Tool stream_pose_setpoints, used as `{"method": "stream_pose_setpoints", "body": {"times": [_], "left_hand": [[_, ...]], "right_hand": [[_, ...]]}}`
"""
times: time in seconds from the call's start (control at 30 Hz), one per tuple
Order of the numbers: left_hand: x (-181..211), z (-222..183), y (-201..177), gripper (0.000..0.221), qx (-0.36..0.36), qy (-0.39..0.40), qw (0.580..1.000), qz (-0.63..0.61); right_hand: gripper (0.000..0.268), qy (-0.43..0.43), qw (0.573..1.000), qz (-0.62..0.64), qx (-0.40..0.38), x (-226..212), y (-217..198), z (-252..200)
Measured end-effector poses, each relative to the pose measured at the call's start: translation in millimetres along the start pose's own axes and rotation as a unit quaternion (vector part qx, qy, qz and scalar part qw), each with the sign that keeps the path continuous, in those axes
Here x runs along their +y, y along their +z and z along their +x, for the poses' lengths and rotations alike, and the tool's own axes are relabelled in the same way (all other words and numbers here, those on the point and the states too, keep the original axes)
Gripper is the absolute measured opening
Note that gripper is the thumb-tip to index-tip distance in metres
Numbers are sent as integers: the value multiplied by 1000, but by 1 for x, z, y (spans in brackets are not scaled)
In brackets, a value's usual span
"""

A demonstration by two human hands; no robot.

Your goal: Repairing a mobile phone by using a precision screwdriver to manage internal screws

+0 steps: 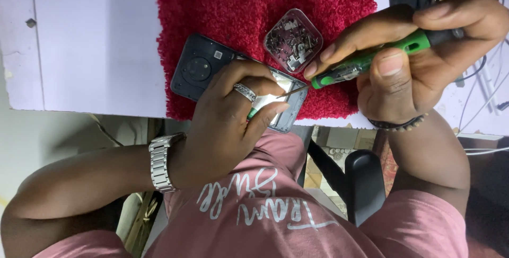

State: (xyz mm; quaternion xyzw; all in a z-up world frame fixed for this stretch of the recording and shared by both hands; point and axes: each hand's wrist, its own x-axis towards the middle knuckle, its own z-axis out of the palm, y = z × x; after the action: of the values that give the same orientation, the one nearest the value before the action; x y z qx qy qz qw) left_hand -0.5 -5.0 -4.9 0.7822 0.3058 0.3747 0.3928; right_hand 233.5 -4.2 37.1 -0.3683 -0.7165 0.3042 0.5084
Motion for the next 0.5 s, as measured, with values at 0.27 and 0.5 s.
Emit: {"method": "stream_pose_setpoints", "body": {"times": [0.27,0.5], "left_hand": [[-27,-23,-12,40,-32,174,961,214],[-37,-19,-23,100,-93,263,825,491]], "right_hand": [[33,21,956,54,-288,11,-39,-5],[31,-85,977,120,-155,-3,-10,-18]]}}
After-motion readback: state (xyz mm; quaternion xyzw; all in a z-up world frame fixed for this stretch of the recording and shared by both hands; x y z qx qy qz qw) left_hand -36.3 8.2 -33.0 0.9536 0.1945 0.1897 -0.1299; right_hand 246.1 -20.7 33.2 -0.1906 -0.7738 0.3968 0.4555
